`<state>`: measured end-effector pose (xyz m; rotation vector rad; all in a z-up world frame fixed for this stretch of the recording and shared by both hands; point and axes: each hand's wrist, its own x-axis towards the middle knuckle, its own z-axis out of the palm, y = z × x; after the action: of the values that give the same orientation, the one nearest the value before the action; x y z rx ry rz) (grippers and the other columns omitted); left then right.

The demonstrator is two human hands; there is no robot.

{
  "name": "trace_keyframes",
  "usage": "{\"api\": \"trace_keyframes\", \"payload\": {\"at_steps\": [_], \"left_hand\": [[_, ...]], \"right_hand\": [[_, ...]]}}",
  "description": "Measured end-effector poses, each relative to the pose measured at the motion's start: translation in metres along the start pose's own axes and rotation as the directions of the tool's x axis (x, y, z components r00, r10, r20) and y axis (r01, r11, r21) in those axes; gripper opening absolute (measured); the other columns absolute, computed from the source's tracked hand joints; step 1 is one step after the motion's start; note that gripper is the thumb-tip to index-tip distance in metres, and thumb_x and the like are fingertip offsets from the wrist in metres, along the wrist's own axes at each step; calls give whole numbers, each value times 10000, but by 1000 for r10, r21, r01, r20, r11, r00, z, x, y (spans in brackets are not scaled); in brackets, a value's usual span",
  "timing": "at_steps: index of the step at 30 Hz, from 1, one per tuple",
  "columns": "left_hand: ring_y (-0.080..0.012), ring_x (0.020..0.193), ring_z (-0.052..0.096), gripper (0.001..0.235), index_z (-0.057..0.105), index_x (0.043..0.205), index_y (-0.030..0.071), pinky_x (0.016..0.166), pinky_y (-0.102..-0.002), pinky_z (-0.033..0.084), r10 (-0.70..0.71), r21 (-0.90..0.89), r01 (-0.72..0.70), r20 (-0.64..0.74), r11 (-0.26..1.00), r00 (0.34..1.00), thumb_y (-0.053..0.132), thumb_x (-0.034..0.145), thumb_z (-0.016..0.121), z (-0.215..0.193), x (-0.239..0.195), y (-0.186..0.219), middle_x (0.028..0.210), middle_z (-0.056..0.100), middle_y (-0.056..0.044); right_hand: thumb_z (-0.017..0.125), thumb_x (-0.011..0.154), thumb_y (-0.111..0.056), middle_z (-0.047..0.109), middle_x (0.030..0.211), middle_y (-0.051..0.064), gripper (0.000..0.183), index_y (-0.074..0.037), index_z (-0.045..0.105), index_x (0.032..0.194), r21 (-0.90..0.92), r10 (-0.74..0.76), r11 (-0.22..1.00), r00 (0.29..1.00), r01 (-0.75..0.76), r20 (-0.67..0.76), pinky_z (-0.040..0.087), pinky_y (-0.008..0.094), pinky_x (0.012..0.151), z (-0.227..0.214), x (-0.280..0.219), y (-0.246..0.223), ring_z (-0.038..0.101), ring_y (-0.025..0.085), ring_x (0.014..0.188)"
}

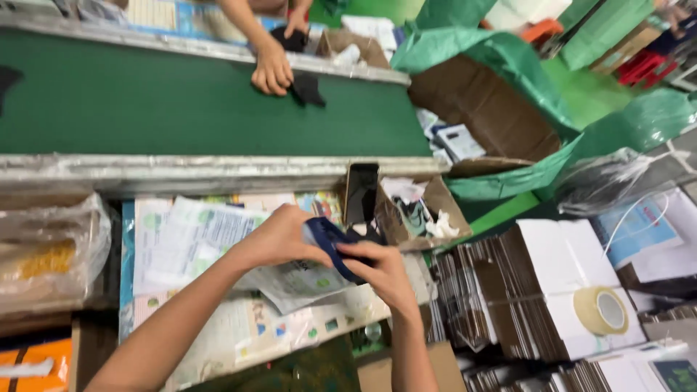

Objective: The recorder is packing black 3D face masks into plastic packaging sleeves at a workstation.

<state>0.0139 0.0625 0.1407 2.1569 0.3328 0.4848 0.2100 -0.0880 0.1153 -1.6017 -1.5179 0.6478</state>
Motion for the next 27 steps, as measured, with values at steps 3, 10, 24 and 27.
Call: {"api": "trace_keyframes", "payload": {"at_steps": [3, 10, 24, 27], "left_hand": [[-113, 687, 725, 412, 831, 975, 107, 630, -316, 568, 22, -220, -50, -129, 974, 991, 336, 643, 911, 8, -3, -11, 788, 814, -62], [-130, 664, 738, 273, 830, 922, 85, 648, -296, 562, -80, -246, 25, -217, 969, 973, 185, 678, 898, 25, -9, 0, 766, 806, -83], [-253, 613, 636, 67, 783, 856, 47, 543, -386, 462, 355, 110, -360, -576, 926, 736, 55, 790, 776, 56, -30, 22, 678, 662, -114], [-174, 609, 716, 173, 771, 978, 13, 553, -336, 549, 111, -199, -209, -414, 958, 904, 155, 879, 757, 37, -37, 10, 799, 742, -127]], "right_hand": [[763, 787, -20, 720, 923, 118, 195, -25, 790, 980, 134, 31, 990, 999, -37, 42, 521, 319, 718, 1, -1, 18, 699, 246, 804], [706, 837, 8, 651, 1132, 132, 259, 12, 722, 1095, -95, -295, 953, 951, 286, -91, 519, 316, 885, -5, -12, -42, 665, 248, 1036], [687, 838, 49, 570, 803, 101, 134, -27, 657, 944, -402, -387, 883, 857, 240, -340, 441, 364, 607, 14, -34, -47, 563, 255, 701], [730, 848, 16, 586, 806, 104, 129, -29, 656, 944, -403, -357, 887, 890, 227, -284, 455, 369, 624, 15, -28, -38, 581, 268, 720]]}}
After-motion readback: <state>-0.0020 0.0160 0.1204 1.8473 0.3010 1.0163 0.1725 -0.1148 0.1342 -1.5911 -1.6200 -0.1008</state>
